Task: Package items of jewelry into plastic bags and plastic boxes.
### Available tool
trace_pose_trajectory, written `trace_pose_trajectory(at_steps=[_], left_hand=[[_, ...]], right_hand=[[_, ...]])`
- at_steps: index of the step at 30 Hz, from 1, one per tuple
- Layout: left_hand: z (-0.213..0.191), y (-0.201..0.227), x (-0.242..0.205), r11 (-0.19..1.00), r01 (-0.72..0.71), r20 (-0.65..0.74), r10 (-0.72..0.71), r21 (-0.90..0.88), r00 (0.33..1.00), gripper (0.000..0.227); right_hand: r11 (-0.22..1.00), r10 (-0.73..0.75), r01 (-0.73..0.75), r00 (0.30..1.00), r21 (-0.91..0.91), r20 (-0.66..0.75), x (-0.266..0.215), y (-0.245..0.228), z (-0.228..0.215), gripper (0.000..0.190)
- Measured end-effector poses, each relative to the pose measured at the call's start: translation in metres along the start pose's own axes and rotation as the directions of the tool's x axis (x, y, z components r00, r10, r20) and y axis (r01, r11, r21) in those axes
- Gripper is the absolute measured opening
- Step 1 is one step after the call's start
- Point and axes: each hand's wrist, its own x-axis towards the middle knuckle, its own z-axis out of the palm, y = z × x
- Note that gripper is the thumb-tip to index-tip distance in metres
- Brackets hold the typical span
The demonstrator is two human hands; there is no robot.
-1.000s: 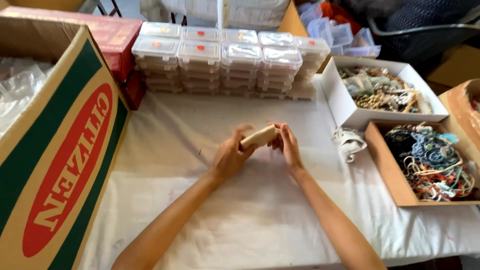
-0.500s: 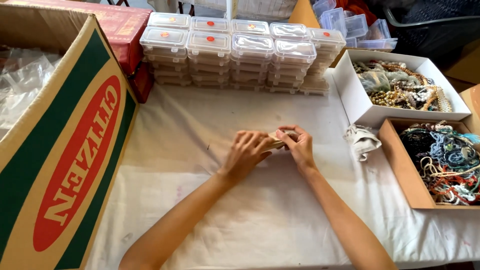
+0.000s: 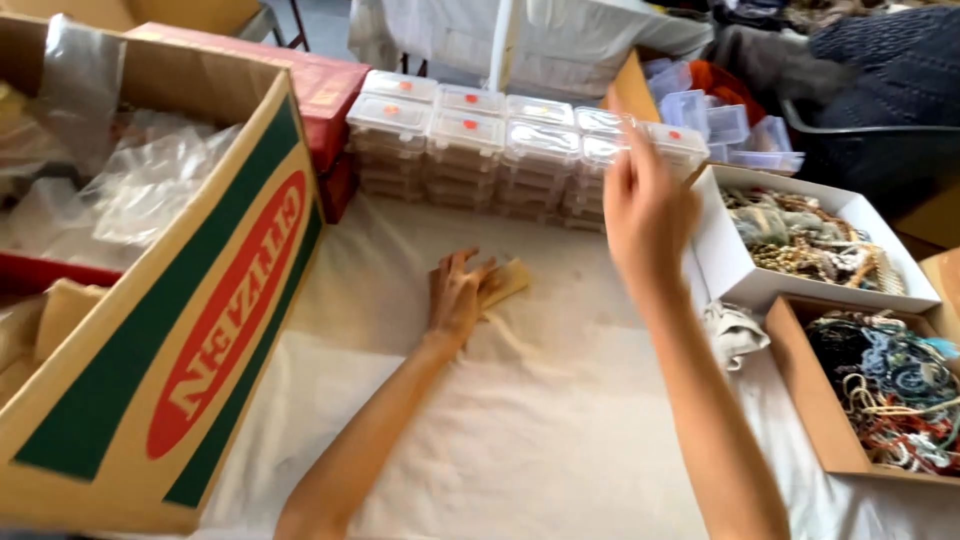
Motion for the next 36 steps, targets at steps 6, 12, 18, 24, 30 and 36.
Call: trace_pose_trajectory(at_steps=[6, 12, 18, 24, 30, 36], left_hand=[[0.021, -0.016, -0.018, 0.973, -0.222, 0.160, 0.211, 0.055, 0.964, 0.042], [0.008, -0.007, -0.016, 0.985, -0.161, 0.219, 0.169, -0.054, 0.961, 0.032], [0.008, -0.005, -0.016, 0.986, -0.068, 0.194, 0.097, -0.152, 0.976, 0.037], [0.013, -0.015, -0.006, 0.977, -0.014, 0.204, 0.058, -0.212, 0.977, 0.047], [0.003, -0.020, -0.004, 0.717, 0.349, 0.415, -0.092, -0.603, 0.905, 0.057], [-0.014, 0.001, -0.003, 0.767, 0.348, 0.433, -0.103, -0.538, 0.896, 0.038]], right_hand=[[0.832, 0.161, 0.114, 0.887, -0.543, 0.433, 0.103, 0.043, 0.140, 0.076], [0.876, 0.345, -0.127, 0.840, -0.465, 0.419, 0.127, 0.070, 0.181, 0.075], [0.911, 0.411, -0.265, 0.506, -0.317, 0.758, 0.149, 0.034, 0.154, 0.041], [1.000, -0.013, 0.016, 0.543, 0.005, 0.839, -0.010, 0.018, 0.110, 0.038], [0.957, 0.121, -0.254, 0.792, 0.141, 0.599, -0.180, 0.033, 0.077, 0.051], [0.728, 0.487, -0.660, 0.689, 0.187, 0.536, -0.186, 0.041, 0.078, 0.041]])
